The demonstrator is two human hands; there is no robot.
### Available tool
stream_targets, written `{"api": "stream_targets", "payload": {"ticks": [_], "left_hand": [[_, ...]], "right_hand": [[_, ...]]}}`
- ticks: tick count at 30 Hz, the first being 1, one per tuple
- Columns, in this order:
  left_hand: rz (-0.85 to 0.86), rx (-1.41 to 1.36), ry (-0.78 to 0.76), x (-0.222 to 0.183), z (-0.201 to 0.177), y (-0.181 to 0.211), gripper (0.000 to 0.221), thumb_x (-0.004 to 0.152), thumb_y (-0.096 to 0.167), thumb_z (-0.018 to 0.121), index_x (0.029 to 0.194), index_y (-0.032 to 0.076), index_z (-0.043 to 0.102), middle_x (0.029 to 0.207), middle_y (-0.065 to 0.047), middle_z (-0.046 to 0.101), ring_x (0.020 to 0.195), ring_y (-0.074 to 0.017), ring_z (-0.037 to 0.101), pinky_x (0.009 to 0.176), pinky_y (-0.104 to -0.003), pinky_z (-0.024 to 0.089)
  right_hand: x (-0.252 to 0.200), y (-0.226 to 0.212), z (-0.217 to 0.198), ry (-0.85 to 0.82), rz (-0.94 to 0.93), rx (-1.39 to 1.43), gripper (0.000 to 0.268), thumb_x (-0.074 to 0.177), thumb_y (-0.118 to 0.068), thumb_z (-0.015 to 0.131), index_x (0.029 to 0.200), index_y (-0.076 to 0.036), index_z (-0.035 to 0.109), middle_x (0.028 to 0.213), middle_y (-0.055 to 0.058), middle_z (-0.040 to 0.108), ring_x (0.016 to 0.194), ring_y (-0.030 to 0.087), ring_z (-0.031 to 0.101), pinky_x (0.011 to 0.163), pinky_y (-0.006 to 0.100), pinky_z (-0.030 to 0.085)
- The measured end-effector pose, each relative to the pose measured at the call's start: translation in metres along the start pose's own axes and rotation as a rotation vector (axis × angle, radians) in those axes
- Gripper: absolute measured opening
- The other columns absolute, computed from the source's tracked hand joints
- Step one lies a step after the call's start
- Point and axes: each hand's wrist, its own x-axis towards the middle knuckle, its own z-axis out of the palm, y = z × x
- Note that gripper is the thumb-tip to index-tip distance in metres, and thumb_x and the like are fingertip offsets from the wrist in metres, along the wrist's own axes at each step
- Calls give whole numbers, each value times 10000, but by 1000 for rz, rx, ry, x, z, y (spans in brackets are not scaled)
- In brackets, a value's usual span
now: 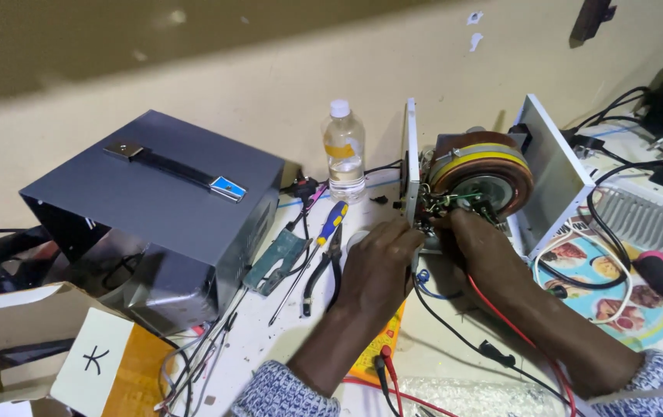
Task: Soldering electrical leads and wires to components within an electronic device on a repair workbench.
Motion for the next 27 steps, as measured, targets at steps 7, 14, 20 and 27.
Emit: {"api": "stream_targets", "payload": {"ticks": [7, 14, 20, 27], "left_hand": [[2, -14, 52, 0, -1, 2, 203, 793, 32, 684, 976, 118, 688, 868, -51, 593, 835, -298, 687, 662, -390, 579], [-14, -58, 18, 9, -14, 11, 246, 807, -27, 690, 1032, 63, 738, 899, -93, 657, 861, -299, 701, 690, -388, 576], [-17, -82, 26, 9, -12, 10, 246, 809, -26, 690, 1032, 64, 742, 896, -94, 669, 861, -308, 707, 683, -395, 574], [-22, -94, 43, 6, -10, 9, 228, 831, -46, 694, 1035, 41, 745, 875, -115, 667, 828, -304, 704, 676, -381, 577]], "right_hand": [[-2, -8, 1, -1, 14, -107, 330, 882, -275, 610, 1160, -102, 568, 1031, 218, 666, 1086, 446, 662, 927, 549, 540], [-2, -13, 0, 77, -77, -92, 338, 842, -161, 604, 1178, -129, 583, 918, 183, 671, 965, 415, 694, 799, 516, 578], [-2, -8, 1, 96, -115, -117, 311, 781, -133, 635, 1080, -88, 559, 882, 212, 638, 914, 457, 674, 723, 539, 559], [-4, 8, 7, 72, -206, -79, 467, 710, -145, 653, 1163, -74, 560, 914, 223, 653, 944, 472, 681, 766, 551, 568]]}}
